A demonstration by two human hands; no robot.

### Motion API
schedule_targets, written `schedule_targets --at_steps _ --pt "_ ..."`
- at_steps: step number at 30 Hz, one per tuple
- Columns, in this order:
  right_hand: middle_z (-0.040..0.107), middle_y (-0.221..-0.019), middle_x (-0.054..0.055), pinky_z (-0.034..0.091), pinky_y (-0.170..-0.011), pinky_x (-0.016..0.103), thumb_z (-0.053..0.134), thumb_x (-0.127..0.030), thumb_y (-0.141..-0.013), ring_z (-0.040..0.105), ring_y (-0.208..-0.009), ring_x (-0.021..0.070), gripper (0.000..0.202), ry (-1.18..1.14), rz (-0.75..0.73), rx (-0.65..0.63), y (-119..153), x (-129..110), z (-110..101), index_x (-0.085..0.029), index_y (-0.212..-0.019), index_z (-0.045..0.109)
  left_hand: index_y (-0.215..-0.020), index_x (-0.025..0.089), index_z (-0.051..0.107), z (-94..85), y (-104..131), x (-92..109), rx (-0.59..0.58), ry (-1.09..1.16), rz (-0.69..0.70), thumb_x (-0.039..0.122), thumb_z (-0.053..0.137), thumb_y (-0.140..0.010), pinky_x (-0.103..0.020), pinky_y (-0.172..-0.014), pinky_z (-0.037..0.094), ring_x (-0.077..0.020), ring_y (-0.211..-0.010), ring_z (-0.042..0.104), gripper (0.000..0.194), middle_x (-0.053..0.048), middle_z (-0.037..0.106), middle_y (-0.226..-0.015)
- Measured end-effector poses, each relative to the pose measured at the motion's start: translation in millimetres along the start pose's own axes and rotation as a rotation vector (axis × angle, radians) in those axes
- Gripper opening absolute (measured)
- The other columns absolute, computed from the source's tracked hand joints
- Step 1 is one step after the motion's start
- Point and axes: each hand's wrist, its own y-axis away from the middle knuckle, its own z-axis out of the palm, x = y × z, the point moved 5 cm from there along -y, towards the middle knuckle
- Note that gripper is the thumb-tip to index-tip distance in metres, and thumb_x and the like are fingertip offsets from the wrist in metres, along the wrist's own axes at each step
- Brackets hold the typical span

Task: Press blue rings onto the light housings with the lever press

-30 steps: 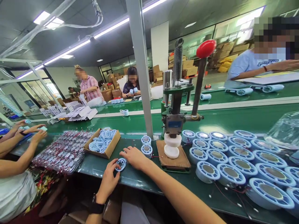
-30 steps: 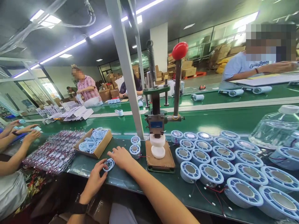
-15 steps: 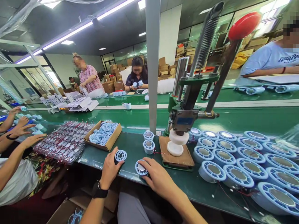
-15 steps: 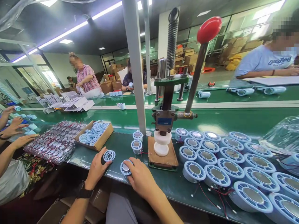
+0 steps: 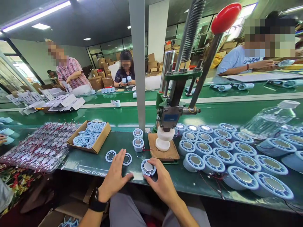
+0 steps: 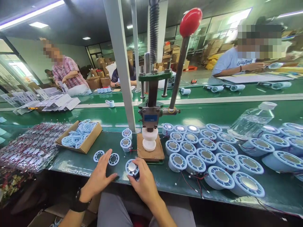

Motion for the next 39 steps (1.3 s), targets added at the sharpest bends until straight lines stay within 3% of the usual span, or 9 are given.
schedule_targets --at_steps 3,8,10,13,18,29,33,36,39 --pt "0.060 -0.129 0.010 0.051 -0.103 0.039 0.062 -0.019 -0.082 0.060 -0.120 0.0226 0.038 -0.027 -0.011 -0.015 0.7 0.5 2.0 -0.020 -0.120 0.056 -0.153 0.024 0.028 5.8 -5.9 -6.0 0.134 -0.060 -0.082 0.030 0.067 -0.085 -0.058 -0.115 0.033 -0.0334 -0.140 0.039 0.079 -0.013 0.042 -0.152" --pt "0.062 -0.129 0.010 0.052 -0.102 0.038 0.066 -0.020 -0.080 0.062 -0.119 0.0235 0.050 -0.016 0.029 -0.006 2.4 3.9 4.0 -0.019 -0.128 0.052 -0.137 0.020 0.050 1.2 -17.8 -2.6 0.196 0.093 -0.243 0.025 0.067 -0.083 -0.053 -0.102 0.045 -0.0310 -0.116 0.057 0.057 -0.012 0.064 -0.126" --pt "0.062 -0.130 0.010 0.053 -0.101 0.037 0.068 -0.020 -0.079 0.062 -0.118 0.0231 0.064 -0.028 0.052 0.005 2.8 4.6 3.7 -0.019 -0.138 0.045 -0.138 0.021 0.049 -1.9 -18.8 11.5 0.209 0.245 -0.308 0.025 0.070 -0.080 -0.048 -0.098 0.049 -0.0276 -0.107 0.061 0.062 -0.010 0.066 -0.122" --pt "0.062 -0.129 0.009 0.053 -0.100 0.034 0.065 -0.015 -0.076 0.063 -0.116 0.0212 0.078 -0.089 0.039 0.008 2.5 3.3 4.5 -0.020 -0.147 0.033 -0.140 0.027 0.046 5.1 -20.2 49.7 0.145 0.423 -0.262 0.018 0.077 -0.070 -0.042 -0.096 0.051 -0.0237 -0.103 0.063 0.077 -0.006 0.064 -0.123" --pt "0.064 -0.125 0.010 0.056 -0.093 0.033 0.055 -0.010 -0.072 0.067 -0.108 0.0214 0.082 -0.105 0.093 0.028 2.6 6.8 6.3 -0.019 -0.150 0.031 -0.135 0.030 0.052 24.7 -26.0 87.6 0.153 0.432 -0.208 0.005 0.072 -0.064 -0.045 -0.104 0.047 -0.0266 -0.117 0.057 0.079 -0.005 0.062 -0.124" --pt "0.065 -0.125 0.006 0.056 -0.095 0.033 0.047 -0.007 -0.067 0.066 -0.111 0.0195 0.091 -0.105 0.062 0.037 0.5 -0.5 1.9 -0.023 -0.154 0.025 -0.126 0.030 0.058 30.4 -25.1 83.9 0.158 0.478 -0.332 0.001 0.068 -0.063 -0.042 -0.104 0.046 -0.0261 -0.118 0.057 0.070 -0.003 0.060 -0.122" --pt "0.061 -0.131 0.010 0.054 -0.101 0.037 0.047 -0.007 -0.068 0.062 -0.118 0.0219 0.082 -0.049 0.053 -0.019 1.5 0.5 4.3 -0.018 -0.149 0.038 -0.138 0.030 0.049 32.4 -25.7 82.8 0.149 0.501 -0.352 0.003 0.067 -0.063 -0.041 -0.101 0.047 -0.0251 -0.112 0.058 0.082 -0.004 0.060 -0.116" --pt "0.052 -0.141 0.013 0.047 -0.110 0.041 0.047 -0.005 -0.071 0.053 -0.130 0.0233 0.075 0.043 0.042 -0.143 2.2 -1.6 4.7 -0.014 -0.145 0.044 -0.140 0.026 0.047 39.9 -22.5 79.4 0.179 0.535 -0.324 0.012 0.065 -0.070 -0.042 -0.104 0.045 -0.0266 -0.118 0.056 0.074 -0.007 0.059 -0.122" --pt "0.045 -0.147 0.015 0.047 -0.111 0.044 0.053 -0.004 -0.072 0.047 -0.135 0.0269 0.081 0.200 0.019 -0.383 -1.8 -17.1 -11.4 -0.013 -0.151 0.036 -0.133 0.019 0.051 50.6 -18.5 74.4 0.149 0.610 -0.317 0.028 0.062 -0.079 -0.046 -0.105 0.044 -0.0291 -0.121 0.056 0.056 -0.012 0.059 -0.129"
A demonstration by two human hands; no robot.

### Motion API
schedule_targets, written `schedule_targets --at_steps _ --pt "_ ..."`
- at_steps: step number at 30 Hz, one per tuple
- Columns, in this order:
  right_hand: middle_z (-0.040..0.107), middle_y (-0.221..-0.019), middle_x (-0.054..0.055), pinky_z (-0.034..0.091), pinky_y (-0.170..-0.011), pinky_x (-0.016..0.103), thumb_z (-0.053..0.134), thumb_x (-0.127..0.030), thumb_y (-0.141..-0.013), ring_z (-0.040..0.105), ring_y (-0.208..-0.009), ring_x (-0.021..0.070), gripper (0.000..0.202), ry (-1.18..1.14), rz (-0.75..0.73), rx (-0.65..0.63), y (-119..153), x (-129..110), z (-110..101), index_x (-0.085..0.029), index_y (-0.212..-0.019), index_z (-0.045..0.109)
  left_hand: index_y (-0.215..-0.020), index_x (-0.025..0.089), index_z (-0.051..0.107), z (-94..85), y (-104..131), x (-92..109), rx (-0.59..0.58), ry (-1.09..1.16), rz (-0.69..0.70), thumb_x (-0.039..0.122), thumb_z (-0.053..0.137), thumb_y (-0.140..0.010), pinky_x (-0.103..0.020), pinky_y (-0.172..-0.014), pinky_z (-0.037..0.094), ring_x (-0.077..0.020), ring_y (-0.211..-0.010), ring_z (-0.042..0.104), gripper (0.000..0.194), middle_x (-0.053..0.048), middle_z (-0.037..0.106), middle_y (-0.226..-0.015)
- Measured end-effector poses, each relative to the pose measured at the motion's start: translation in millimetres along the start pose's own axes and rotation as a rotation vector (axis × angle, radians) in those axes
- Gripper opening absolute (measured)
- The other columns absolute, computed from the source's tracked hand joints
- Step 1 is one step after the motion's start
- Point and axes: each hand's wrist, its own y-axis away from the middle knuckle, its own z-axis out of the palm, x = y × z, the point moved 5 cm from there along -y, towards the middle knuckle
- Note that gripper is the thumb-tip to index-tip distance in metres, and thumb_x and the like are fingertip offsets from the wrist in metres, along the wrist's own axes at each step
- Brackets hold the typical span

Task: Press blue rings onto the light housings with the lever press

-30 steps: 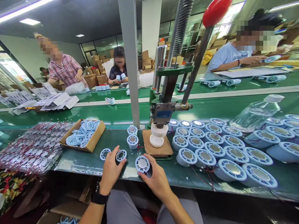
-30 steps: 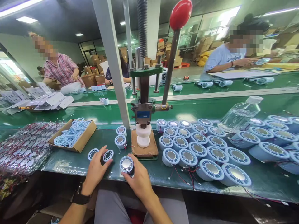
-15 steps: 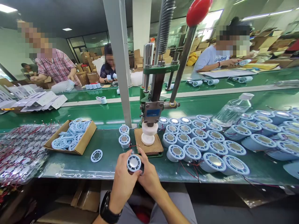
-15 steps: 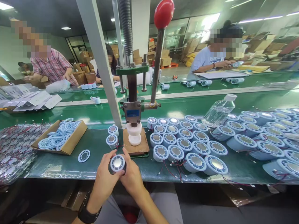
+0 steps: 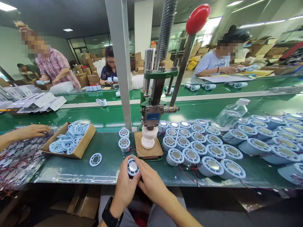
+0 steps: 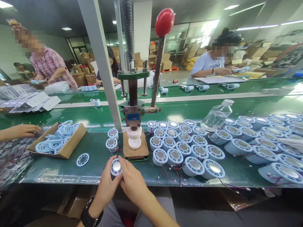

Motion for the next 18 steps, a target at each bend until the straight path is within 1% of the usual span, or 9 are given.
schedule_targets --at_steps 2,3,6,8,10,11,13,15,18 --pt "0.042 -0.149 0.015 0.051 -0.107 0.046 0.061 -0.007 -0.075 0.046 -0.136 0.0306 0.085 0.122 -0.097 -0.058 1.2 -21.3 -41.3 -0.016 -0.154 0.031 -0.127 0.017 0.054 0.7 -0.6 -3.1 -0.044 0.013 -0.034 0.038 0.063 -0.079 -0.046 -0.100 0.047 -0.0298 -0.114 0.061 0.054 -0.013 0.064 -0.124" --pt "0.042 -0.149 0.015 0.052 -0.105 0.047 0.065 -0.010 -0.077 0.045 -0.136 0.0315 0.085 0.175 -0.163 -0.004 -0.3 -36.4 -73.7 -0.018 -0.154 0.030 -0.124 0.017 0.056 -0.3 -2.4 -1.7 -0.060 0.003 -0.046 0.040 0.065 -0.077 -0.045 -0.097 0.049 -0.0296 -0.108 0.063 0.054 -0.012 0.067 -0.119" --pt "0.047 -0.144 0.011 0.047 -0.109 0.048 0.066 -0.017 -0.085 0.047 -0.133 0.0299 0.072 0.324 -0.321 0.468 -16.2 -88.7 -205.2 -0.022 -0.150 0.037 -0.113 0.017 0.063 -6.4 -16.7 15.1 -0.067 -0.030 -0.022 0.037 0.072 -0.068 -0.040 -0.087 0.053 -0.0266 -0.091 0.067 0.050 -0.008 0.072 -0.101" --pt "0.057 -0.129 0.012 0.045 -0.108 0.045 0.067 -0.020 -0.086 0.053 -0.123 0.0275 0.056 0.438 -0.350 0.850 -37.3 -116.0 -291.7 -0.016 -0.139 0.049 -0.108 0.018 0.066 -8.9 -34.5 32.8 -0.049 -0.017 0.031 0.036 0.074 -0.066 -0.036 -0.082 0.054 -0.0243 -0.085 0.067 0.047 -0.006 0.073 -0.096" --pt "0.061 -0.119 0.009 0.044 -0.101 0.034 0.060 -0.020 -0.091 0.056 -0.116 0.0200 0.038 0.429 -0.283 1.052 -72.3 -124.1 -353.9 -0.013 -0.129 0.056 -0.106 0.017 0.068 -7.2 -57.1 49.7 -0.022 0.016 0.087 0.035 0.075 -0.064 -0.034 -0.081 0.053 -0.0235 -0.085 0.067 0.047 -0.006 0.073 -0.096" --pt "0.064 -0.106 0.005 0.044 -0.092 0.028 0.049 -0.021 -0.096 0.061 -0.106 0.0146 0.030 0.372 -0.275 1.056 -93.6 -122.4 -372.8 -0.011 -0.122 0.059 -0.107 0.016 0.068 -3.5 -69.0 56.3 -0.024 0.039 0.104 0.035 0.076 -0.063 -0.033 -0.081 0.053 -0.0234 -0.086 0.067 0.048 -0.006 0.073 -0.096" --pt "0.062 -0.083 -0.001 0.042 -0.076 0.020 0.026 -0.022 -0.101 0.066 -0.081 0.0064 0.038 0.239 -0.258 1.008 -132.5 -111.1 -390.2 -0.008 -0.105 0.061 -0.107 0.015 0.068 8.2 -91.4 65.0 -0.039 0.092 0.118 0.035 0.078 -0.061 -0.034 -0.082 0.052 -0.0233 -0.086 0.066 0.051 -0.007 0.073 -0.096" --pt "0.058 -0.069 -0.003 0.040 -0.066 0.016 0.021 -0.019 -0.101 0.063 -0.063 0.0045 0.043 0.146 -0.259 1.011 -155.3 -98.2 -390.2 -0.007 -0.090 0.061 -0.107 0.014 0.068 23.9 -108.6 68.6 -0.065 0.156 0.123 0.034 0.079 -0.060 -0.035 -0.083 0.052 -0.0229 -0.086 0.066 0.052 -0.008 0.073 -0.096" --pt "0.054 -0.062 -0.003 0.041 -0.063 0.016 0.024 -0.017 -0.100 0.060 -0.059 0.0062 0.043 0.095 -0.295 1.070 -161.6 -88.2 -382.0 -0.009 -0.078 0.060 -0.104 0.013 0.068 48.6 -121.2 66.7 -0.135 0.272 0.109 0.032 0.082 -0.059 -0.035 -0.082 0.053 -0.0223 -0.085 0.066 0.051 -0.008 0.073 -0.095"
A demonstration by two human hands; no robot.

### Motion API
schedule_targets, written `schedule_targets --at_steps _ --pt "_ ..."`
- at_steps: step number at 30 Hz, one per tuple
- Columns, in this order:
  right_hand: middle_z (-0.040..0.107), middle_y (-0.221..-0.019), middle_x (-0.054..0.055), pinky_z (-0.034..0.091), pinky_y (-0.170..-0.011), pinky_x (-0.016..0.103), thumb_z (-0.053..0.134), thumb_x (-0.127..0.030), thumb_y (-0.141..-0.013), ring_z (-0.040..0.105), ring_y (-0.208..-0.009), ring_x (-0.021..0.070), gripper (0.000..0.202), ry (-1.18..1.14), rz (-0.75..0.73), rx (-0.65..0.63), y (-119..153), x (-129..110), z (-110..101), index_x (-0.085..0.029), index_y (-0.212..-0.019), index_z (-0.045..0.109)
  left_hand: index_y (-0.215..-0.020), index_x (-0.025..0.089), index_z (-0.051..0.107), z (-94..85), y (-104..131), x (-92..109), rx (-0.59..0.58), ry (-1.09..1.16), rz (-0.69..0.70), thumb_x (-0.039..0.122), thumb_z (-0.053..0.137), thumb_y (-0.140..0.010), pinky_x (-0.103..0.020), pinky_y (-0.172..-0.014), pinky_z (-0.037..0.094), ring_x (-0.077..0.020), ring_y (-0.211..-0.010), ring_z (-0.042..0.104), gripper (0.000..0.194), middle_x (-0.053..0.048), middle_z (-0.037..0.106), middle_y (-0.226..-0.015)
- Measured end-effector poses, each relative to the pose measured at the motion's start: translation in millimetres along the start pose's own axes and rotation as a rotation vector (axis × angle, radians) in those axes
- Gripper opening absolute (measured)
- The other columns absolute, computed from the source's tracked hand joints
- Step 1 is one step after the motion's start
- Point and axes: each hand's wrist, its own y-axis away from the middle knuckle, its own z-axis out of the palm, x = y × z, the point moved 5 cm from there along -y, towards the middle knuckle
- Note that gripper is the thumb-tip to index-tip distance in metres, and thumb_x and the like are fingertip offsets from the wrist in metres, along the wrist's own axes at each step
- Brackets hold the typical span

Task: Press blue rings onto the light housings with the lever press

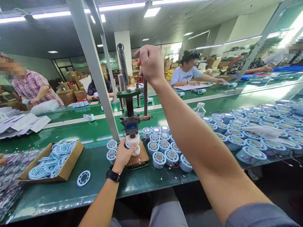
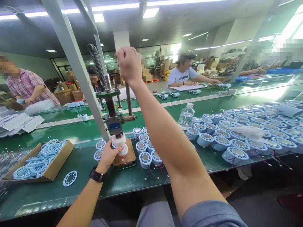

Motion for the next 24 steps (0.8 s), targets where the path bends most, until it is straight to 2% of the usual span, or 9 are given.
schedule_targets --at_steps 4,13,16,19,21,22,24 --pt "0.050 -0.059 -0.005 0.041 -0.065 0.015 0.026 -0.017 -0.100 0.057 -0.060 0.0040 0.042 -0.047 -0.029 0.004 1.7 -0.5 -1.6 -0.009 -0.076 0.060 -0.096 0.011 0.069 14.7 -2.7 -13.8 -0.039 0.085 -0.052 0.033 0.086 -0.057 -0.037 -0.082 0.054 -0.0237 -0.086 0.067 0.048 -0.011 0.073 -0.093" --pt "0.052 -0.067 -0.001 0.040 -0.059 0.018 0.029 -0.016 -0.100 0.052 -0.052 0.0066 0.036 -0.013 0.078 -0.043 1.8 0.6 1.0 -0.010 -0.077 0.056 -0.108 0.014 0.066 8.6 -0.2 -17.9 0.018 0.042 0.046 0.040 0.079 -0.066 -0.037 -0.093 0.050 -0.0237 -0.098 0.065 0.051 -0.009 0.072 -0.106" --pt "0.053 -0.069 0.000 0.041 -0.060 0.018 0.030 -0.015 -0.101 0.053 -0.054 0.0069 0.034 -0.019 0.084 -0.049 -3.8 1.9 5.5 -0.011 -0.080 0.057 -0.107 0.015 0.064 8.8 0.7 -18.1 -0.008 0.033 0.062 0.043 0.080 -0.066 -0.038 -0.094 0.049 -0.0244 -0.100 0.065 0.052 -0.010 0.071 -0.107" --pt "0.054 -0.070 0.000 0.045 -0.064 0.020 0.032 -0.019 -0.102 0.057 -0.060 0.0093 0.032 -0.028 0.078 -0.052 -5.7 -9.4 -8.1 -0.012 -0.085 0.058 -0.113 0.014 0.060 10.3 0.6 -18.3 -0.051 0.066 0.061 0.040 0.083 -0.062 -0.040 -0.096 0.048 -0.0252 -0.102 0.064 0.062 -0.012 0.069 -0.113" --pt "0.057 -0.073 0.001 0.050 -0.070 0.024 0.032 -0.024 -0.104 0.061 -0.067 0.0118 0.034 -0.031 0.036 -0.047 15.0 -30.8 -33.6 -0.014 -0.089 0.061 -0.123 0.015 0.054 10.2 0.8 -19.1 -0.058 0.075 0.072 0.035 0.084 -0.060 -0.040 -0.100 0.047 -0.0254 -0.108 0.063 0.073 -0.012 0.066 -0.119" --pt "0.059 -0.077 0.002 0.052 -0.074 0.028 0.033 -0.027 -0.104 0.063 -0.071 0.0135 0.034 -0.034 0.005 -0.037 36.8 -44.2 -49.5 -0.016 -0.092 0.063 -0.128 0.016 0.051 10.2 1.3 -20.1 -0.062 0.073 0.078 0.032 0.084 -0.059 -0.041 -0.102 0.045 -0.0257 -0.111 0.061 0.078 -0.012 0.064 -0.122" --pt "0.064 -0.088 0.004 0.055 -0.081 0.038 0.035 -0.032 -0.104 0.067 -0.080 0.0179 0.033 -0.035 -0.052 -0.008 105.1 -68.7 -79.8 -0.024 -0.102 0.066 -0.135 0.018 0.047 9.8 2.9 -23.2 -0.068 0.046 0.088 0.028 0.084 -0.061 -0.041 -0.107 0.042 -0.0264 -0.119 0.058 0.083 -0.012 0.062 -0.127"
